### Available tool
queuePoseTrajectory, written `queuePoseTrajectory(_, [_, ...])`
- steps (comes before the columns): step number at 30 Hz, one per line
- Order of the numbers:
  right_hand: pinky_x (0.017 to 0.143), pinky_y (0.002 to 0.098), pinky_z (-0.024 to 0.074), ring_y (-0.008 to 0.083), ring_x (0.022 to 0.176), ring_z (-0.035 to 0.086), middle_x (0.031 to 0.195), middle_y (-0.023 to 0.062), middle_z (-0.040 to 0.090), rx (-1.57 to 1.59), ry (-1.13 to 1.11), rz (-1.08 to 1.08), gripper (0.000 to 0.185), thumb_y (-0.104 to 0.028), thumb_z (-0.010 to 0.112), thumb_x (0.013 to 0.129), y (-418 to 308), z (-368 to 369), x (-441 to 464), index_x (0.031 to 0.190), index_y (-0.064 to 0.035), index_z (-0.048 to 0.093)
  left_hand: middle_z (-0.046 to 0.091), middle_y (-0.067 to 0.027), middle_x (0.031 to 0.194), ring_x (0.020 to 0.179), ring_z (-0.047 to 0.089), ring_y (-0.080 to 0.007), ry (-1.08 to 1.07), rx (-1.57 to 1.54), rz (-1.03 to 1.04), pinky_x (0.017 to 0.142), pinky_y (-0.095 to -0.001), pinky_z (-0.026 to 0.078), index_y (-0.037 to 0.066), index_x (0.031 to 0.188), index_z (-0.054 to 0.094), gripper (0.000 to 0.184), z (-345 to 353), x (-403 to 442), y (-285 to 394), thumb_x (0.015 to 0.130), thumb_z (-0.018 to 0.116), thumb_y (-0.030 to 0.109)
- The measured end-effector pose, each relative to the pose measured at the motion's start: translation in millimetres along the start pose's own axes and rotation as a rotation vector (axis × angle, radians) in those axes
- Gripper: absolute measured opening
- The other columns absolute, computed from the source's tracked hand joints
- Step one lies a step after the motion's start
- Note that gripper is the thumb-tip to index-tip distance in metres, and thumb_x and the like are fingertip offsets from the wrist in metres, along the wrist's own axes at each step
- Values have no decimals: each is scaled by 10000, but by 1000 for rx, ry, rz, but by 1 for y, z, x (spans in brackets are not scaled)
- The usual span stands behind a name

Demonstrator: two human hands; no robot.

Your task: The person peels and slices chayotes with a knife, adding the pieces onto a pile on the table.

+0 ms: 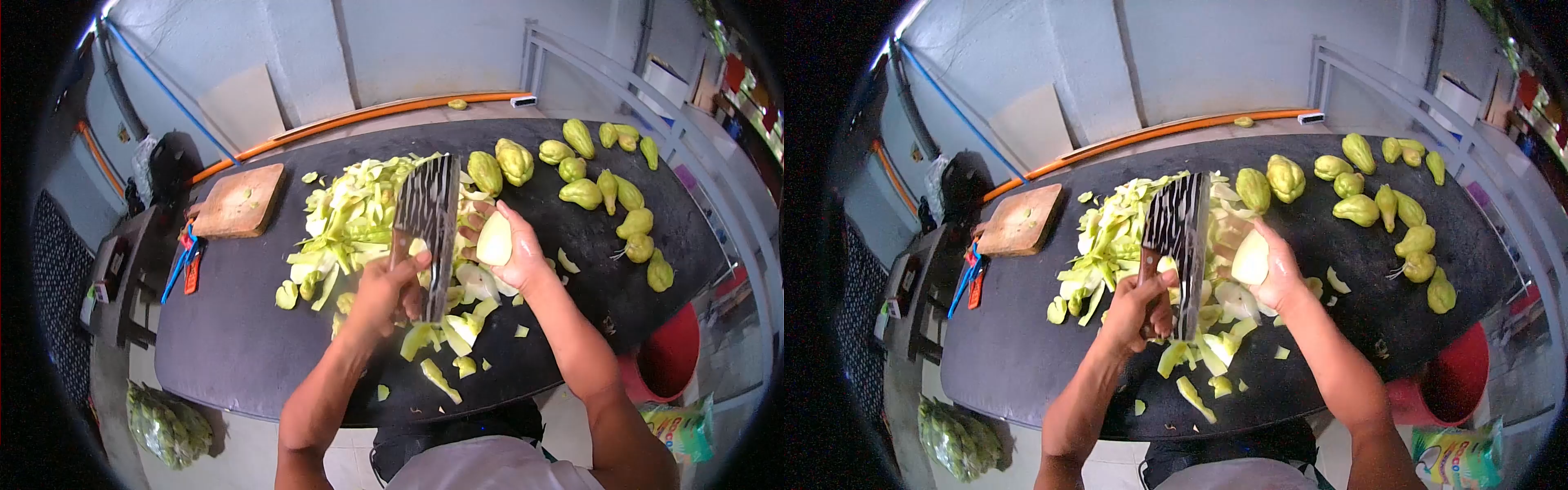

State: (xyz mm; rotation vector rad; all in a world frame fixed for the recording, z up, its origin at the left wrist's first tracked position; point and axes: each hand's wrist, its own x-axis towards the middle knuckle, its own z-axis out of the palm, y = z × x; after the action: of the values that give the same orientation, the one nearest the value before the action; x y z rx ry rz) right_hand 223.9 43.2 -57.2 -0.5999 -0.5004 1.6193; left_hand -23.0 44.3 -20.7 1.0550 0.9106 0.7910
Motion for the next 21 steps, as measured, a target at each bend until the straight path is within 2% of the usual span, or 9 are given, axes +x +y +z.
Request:
queuePoseTrajectory(1, [984,501,500,318,1153,639,1232,120,667,19,54,0,462,-456,532,1006,3,-1,-1,1289,-98,600,440,-7,477,346,428,-137,-41,-55,-15,349,-313,380,43,818,560,291,5,-5,-3,960,706,251])
queuePoseTrajectory(2, [949,484,528,271,1034,678,1126,87,696,-1,69,-2,528,-567,503,1012,5,0,-3,1220,-97,623,429,-4,475,333,409,-135,-68,-42,-21,339,-312,373,47,821,564,269,11,-9,-6,961,700,232])
queuePoseTrajectory(5, [904,440,558,239,1006,687,1103,90,697,18,159,-97,554,-580,482,1021,5,9,-8,1203,-77,625,423,-7,483,331,383,-126,-112,-34,-150,336,-305,360,68,743,523,314,22,-18,-5,957,702,213])
queuePoseTrajectory(6, [863,390,577,197,964,695,1079,81,702,0,126,-120,573,-591,469,1028,4,5,-8,1186,-63,624,443,-16,504,377,429,-143,-119,4,-187,384,-305,355,95,635,484,426,22,-18,-4,939,736,256])
queuePoseTrajectory(10, [835,340,579,151,908,697,1037,56,706,-167,128,-226,536,-572,482,1034,2,-1,-10,1165,-73,629,427,-11,494,342,390,-127,-102,79,-183,350,-304,349,72,678,492,379,27,-16,-12,957,706,216])
queuePoseTrajectory(14, [818,341,581,146,905,685,1019,38,690,-154,188,-215,487,-540,529,1029,-3,9,-19,1172,-87,635,426,-8,493,342,386,-125,-107,84,-185,349,-303,345,70,683,497,378,29,-17,-12,959,705,223])
queuePoseTrajectory(21, [852,356,579,169,940,679,1062,59,686,-162,279,-236,520,-541,529,1032,7,10,-18,1201,-60,629,417,-3,490,337,370,-122,-136,24,-190,343,-303,348,77,694,491,371,30,-17,-16,968,694,224])
